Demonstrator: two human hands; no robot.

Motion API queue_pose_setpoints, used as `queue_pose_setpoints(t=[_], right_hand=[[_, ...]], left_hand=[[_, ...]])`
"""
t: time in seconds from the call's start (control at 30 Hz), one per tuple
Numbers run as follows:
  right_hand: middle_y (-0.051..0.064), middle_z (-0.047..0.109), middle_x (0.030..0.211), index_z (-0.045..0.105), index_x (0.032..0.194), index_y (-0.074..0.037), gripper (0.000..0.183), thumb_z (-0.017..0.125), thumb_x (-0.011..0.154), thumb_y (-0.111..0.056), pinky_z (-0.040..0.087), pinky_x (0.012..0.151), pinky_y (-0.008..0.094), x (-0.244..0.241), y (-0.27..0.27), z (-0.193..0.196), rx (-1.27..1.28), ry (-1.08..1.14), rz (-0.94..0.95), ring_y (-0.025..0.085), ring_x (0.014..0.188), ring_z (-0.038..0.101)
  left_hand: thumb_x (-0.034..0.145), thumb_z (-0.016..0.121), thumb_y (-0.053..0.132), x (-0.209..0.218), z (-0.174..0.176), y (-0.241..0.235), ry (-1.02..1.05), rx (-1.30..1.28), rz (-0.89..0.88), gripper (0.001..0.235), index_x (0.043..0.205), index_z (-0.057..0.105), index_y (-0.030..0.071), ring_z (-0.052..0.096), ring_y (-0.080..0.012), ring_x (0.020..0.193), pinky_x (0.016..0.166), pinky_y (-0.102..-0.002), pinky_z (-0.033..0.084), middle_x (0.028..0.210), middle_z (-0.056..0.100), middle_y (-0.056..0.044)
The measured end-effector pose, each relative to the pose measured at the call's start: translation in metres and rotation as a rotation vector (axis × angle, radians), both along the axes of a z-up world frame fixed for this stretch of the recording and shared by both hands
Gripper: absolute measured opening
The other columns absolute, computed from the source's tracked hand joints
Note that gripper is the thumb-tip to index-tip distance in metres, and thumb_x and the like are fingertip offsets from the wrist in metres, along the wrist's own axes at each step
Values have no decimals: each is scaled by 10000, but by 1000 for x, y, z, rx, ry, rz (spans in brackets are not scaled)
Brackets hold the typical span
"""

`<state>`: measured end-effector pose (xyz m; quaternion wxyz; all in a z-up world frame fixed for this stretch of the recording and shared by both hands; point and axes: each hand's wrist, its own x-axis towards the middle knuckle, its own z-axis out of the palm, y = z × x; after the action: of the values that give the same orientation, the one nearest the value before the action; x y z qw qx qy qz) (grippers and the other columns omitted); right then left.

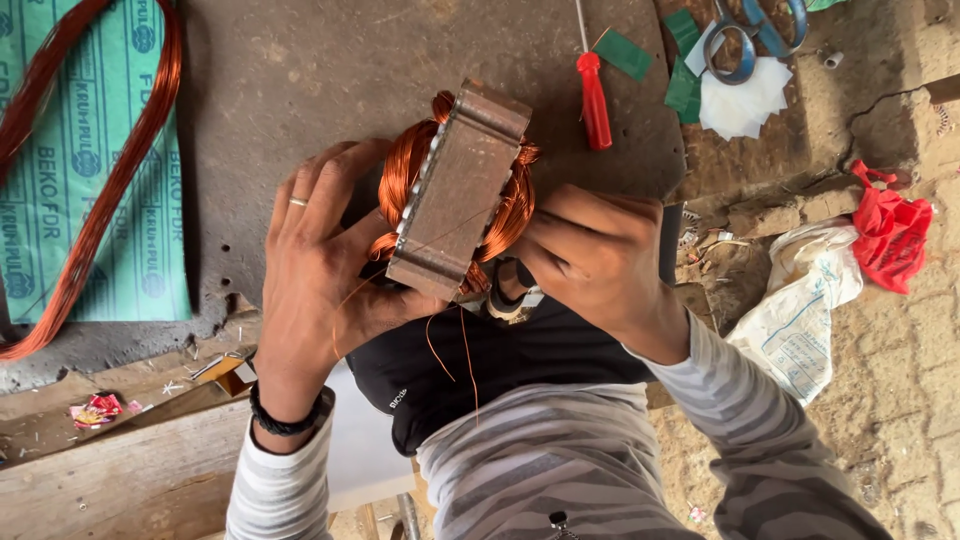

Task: Manually winding and arranging copper wire coils into an electric motor stator.

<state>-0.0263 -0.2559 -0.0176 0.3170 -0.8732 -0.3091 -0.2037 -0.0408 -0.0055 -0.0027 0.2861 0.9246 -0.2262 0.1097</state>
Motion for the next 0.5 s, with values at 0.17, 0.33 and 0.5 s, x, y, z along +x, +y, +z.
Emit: queue_pose_setpoints(t=[0.17, 0.33, 0.5], right_hand=[[1, 666, 835, 741, 832, -46, 76, 778, 805, 14, 492, 543, 313, 3, 4, -6, 32, 41, -4, 151, 611, 622], [12, 636, 818, 732, 816, -56, 83, 798, 827, -7, 489, 551, 307, 4, -6, -7, 37, -3, 20, 150, 621, 618], [1, 667, 875, 737, 825, -70, 84, 793, 801, -13, 484, 541, 302, 9, 2, -8, 37, -7, 69, 128, 623, 618]], left_hand=[[723, 759, 722, -1, -1, 0, -8, -9, -4, 807, 1206, 773, 75, 529, -368, 1362, 1117, -537, 440, 1423, 584, -140], [711, 748, 741, 1, -3, 0, -17, -3, -7, 827, 1196, 773, 72, 535, -373, 1344, 1120, -543, 446, 1399, 592, -143], [745, 817, 661, 0, 0, 0, 33, -44, -3, 738, 1212, 775, 91, 550, -350, 1357, 1134, -537, 467, 1431, 579, -118]])
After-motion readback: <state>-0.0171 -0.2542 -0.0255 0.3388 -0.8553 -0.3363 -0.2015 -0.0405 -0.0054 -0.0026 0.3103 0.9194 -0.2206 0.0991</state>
